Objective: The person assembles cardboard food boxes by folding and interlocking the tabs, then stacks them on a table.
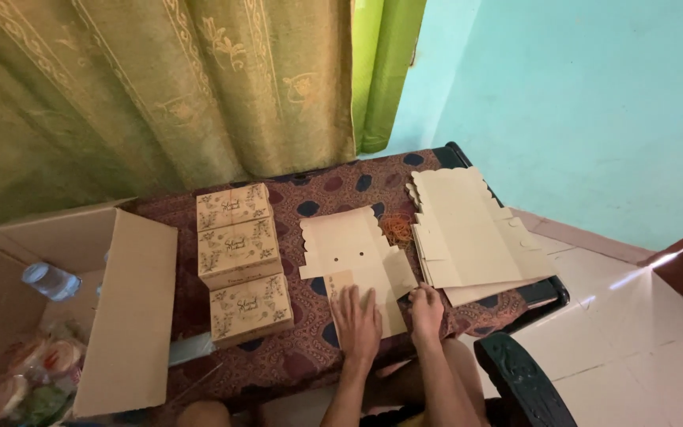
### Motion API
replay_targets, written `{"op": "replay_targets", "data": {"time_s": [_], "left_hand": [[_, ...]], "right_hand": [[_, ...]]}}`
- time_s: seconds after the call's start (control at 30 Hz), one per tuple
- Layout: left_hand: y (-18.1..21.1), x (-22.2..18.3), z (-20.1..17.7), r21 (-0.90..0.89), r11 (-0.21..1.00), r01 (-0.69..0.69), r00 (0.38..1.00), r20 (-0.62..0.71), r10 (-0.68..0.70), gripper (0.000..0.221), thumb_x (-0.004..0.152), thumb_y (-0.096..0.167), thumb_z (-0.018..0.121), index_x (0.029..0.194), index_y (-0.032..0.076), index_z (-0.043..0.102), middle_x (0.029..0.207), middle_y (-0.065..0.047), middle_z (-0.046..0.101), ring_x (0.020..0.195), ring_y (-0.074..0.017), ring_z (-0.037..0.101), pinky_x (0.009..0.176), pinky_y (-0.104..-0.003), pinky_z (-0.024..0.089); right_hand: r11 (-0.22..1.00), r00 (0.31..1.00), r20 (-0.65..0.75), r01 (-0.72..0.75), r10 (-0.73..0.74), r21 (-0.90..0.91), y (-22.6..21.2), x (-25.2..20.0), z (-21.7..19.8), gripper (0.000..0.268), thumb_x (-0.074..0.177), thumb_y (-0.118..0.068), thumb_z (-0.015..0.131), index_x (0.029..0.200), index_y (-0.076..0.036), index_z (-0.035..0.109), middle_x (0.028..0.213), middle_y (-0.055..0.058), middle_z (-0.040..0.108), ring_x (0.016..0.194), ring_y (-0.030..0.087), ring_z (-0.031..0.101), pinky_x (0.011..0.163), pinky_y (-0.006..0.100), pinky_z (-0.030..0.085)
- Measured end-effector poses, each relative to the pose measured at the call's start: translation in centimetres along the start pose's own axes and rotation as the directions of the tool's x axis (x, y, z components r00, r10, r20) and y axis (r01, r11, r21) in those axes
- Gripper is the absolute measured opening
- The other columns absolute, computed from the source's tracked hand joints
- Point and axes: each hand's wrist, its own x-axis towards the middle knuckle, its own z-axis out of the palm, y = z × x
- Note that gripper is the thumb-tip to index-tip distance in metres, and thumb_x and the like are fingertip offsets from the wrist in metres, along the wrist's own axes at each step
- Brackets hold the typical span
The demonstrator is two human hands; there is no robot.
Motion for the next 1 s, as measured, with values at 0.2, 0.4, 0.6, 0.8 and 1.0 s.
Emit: {"op": "replay_targets", "data": {"time_s": [0.2,0.4,0.6,0.8,1.0], "left_hand": [[0.1,0.1,-0.2,-0.002,1.000,0.024,1.000,-0.014,-0.024,0.046,0.096,0.031,0.060,0.137,0.010,0.058,0.143,-0.015,0.055,0.142,-0.0356,0.044,0.122,-0.063,0.023],[-0.6,-0.3,1.7,0.102,0.995,-0.003,0.998,0.064,-0.003,0.089,0.090,0.038,0.069,0.163,0.014,0.024,0.154,-0.016,0.045,0.145,-0.0361,0.038,0.121,-0.067,0.019],[-0.8,0.0,2.0,0.051,0.998,-0.046,0.991,0.129,0.040,0.063,0.086,0.024,0.074,0.146,0.023,0.055,0.150,-0.023,0.044,0.142,-0.0461,0.037,0.117,-0.076,0.018],[-1.2,-0.4,2.9,-0.042,0.999,0.024,0.985,0.171,-0.016,0.051,0.099,0.035,0.057,0.149,0.025,0.051,0.159,-0.019,0.036,0.150,-0.0433,0.025,0.121,-0.070,0.007],[-0.8,-0.4,1.8,-0.008,1.000,0.014,0.990,0.140,-0.013,0.053,0.095,0.034,0.063,0.146,0.023,0.055,0.155,-0.017,0.042,0.148,-0.0420,0.031,0.121,-0.069,0.013]], "right_hand": [[1.000,0.995,0.102,0.000,-0.003,0.031,3.5,1.3,0.5,0.029,0.104,-0.011,0.049,0.110,0.003,0.073,0.091,0.014,0.071,0.077,0.021,0.068,0.067,0.030,0.056],[0.570,0.835,0.301,0.538,-0.460,-0.621,4.4,0.1,1.1,0.025,0.077,-0.011,0.068,0.097,-0.014,0.084,0.095,0.010,0.079,0.082,0.028,0.071,0.079,0.037,0.058],[0.550,0.847,0.324,0.523,-0.421,-0.651,2.3,-2.5,1.7,0.031,0.086,-0.020,0.067,0.113,-0.007,0.076,0.109,0.018,0.070,0.087,0.038,0.071,0.082,0.045,0.059],[0.353,0.781,0.432,0.601,-0.452,-0.717,3.4,-2.1,0.9,0.047,0.085,-0.018,0.066,0.132,-0.019,0.068,0.112,0.016,0.062,0.088,0.040,0.067,0.080,0.049,0.058],[0.234,0.795,0.444,0.564,-0.412,-0.792,3.4,-1.0,1.4,0.045,0.095,-0.038,0.058,0.136,-0.024,0.066,0.105,0.018,0.064,0.078,0.042,0.071,0.071,0.049,0.060]]}}
